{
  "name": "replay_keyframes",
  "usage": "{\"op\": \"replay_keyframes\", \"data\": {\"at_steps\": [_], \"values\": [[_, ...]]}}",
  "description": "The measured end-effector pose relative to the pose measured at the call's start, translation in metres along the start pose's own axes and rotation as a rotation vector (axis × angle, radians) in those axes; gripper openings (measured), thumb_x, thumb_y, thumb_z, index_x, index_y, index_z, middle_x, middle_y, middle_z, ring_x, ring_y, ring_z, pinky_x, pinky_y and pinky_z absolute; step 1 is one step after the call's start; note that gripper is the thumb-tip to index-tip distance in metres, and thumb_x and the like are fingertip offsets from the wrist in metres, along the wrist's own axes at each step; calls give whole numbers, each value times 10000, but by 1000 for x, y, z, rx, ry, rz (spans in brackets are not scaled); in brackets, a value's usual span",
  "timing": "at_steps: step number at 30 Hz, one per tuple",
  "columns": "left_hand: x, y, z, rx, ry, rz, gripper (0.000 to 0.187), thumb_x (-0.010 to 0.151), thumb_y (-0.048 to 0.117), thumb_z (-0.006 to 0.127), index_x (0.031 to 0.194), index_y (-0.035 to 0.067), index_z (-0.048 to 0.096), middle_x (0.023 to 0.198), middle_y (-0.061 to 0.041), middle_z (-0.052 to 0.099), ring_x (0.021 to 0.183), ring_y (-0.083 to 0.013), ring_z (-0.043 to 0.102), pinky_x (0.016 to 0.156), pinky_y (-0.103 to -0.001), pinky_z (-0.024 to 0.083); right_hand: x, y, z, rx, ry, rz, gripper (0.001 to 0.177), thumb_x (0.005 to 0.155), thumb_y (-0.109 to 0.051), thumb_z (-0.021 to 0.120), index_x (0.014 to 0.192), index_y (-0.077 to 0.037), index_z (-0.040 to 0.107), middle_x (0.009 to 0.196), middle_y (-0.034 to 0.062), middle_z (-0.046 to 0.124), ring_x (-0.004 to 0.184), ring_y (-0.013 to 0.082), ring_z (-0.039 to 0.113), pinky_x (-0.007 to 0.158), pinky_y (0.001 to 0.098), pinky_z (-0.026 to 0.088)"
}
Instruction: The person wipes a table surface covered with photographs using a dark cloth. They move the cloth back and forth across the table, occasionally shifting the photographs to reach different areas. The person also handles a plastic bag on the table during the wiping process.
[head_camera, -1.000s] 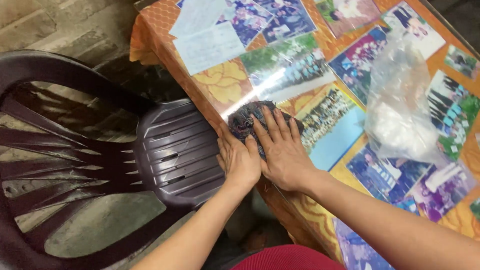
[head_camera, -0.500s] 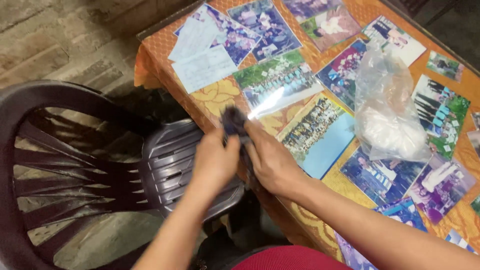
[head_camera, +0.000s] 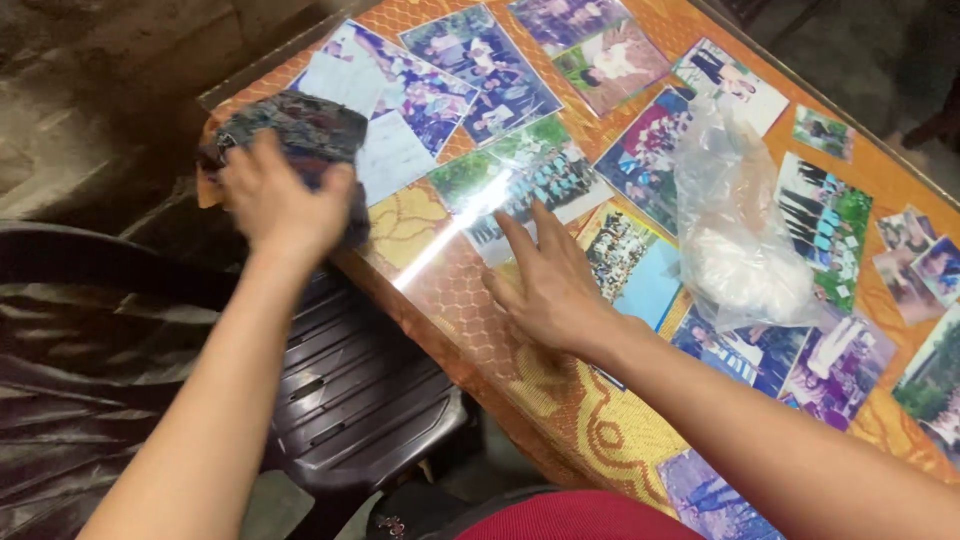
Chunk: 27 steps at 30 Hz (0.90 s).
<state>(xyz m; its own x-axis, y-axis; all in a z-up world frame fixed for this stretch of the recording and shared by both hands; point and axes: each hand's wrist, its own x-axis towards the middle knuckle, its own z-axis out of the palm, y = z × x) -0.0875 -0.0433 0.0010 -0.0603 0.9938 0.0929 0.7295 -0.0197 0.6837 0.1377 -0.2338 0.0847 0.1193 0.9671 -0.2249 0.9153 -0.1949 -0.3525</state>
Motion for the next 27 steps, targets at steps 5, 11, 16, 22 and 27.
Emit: {"op": "replay_keyframes", "data": {"at_steps": [5, 11, 16, 22, 27], "values": [[-19, 19, 48, 237, -217, -69, 900, 1066, 599, 426, 1704, 70, 78, 1640, -187, -240, 1434, -425, -304, 1233, -662, 18, 6, 3, -7, -176, -234, 186, 762, 1014, -520, 396, 1654, -266, 69, 1711, 164, -156, 1570, 383, -126, 1233, 586, -53], [42, -16, 46, 242, -90, 58, 695, 1146, 447, 458, 1707, 82, 267, 1660, -169, -111, 1418, -437, -224, 1205, -719, 138, 18, 2, -8, -242, -348, 230, 884, 942, -710, 241, 1651, -305, -98, 1697, 141, -275, 1551, 398, -255, 1217, 600, -113], [62, 1, 19, 222, -248, -68, 638, 1152, 361, 340, 1711, 130, 136, 1674, -114, -133, 1373, -358, -300, 1267, -615, 61, 20, 7, 4, -253, -330, 255, 884, 938, -711, 221, 1648, -311, -124, 1690, 134, -311, 1538, 393, -299, 1210, 597, -118], [-24, 3, 56, 558, 8, 249, 754, 1053, 553, 364, 1641, 81, 337, 1706, -207, 134, 1507, -468, -58, 1195, -688, 70, 20, 13, 11, -268, -303, 235, 887, 933, -719, 200, 1647, -302, -119, 1688, 136, -311, 1534, 391, -304, 1197, 608, -134], [-120, 54, 31, 604, -225, 699, 817, 967, 687, 243, 1559, 147, 402, 1636, -175, 377, 1543, -451, 251, 1246, -660, 94, 22, 31, 26, -325, -225, 183, 867, 967, -695, 268, 1654, -289, -72, 1705, 169, -218, 1547, 429, -217, 1184, 641, -65]]}}
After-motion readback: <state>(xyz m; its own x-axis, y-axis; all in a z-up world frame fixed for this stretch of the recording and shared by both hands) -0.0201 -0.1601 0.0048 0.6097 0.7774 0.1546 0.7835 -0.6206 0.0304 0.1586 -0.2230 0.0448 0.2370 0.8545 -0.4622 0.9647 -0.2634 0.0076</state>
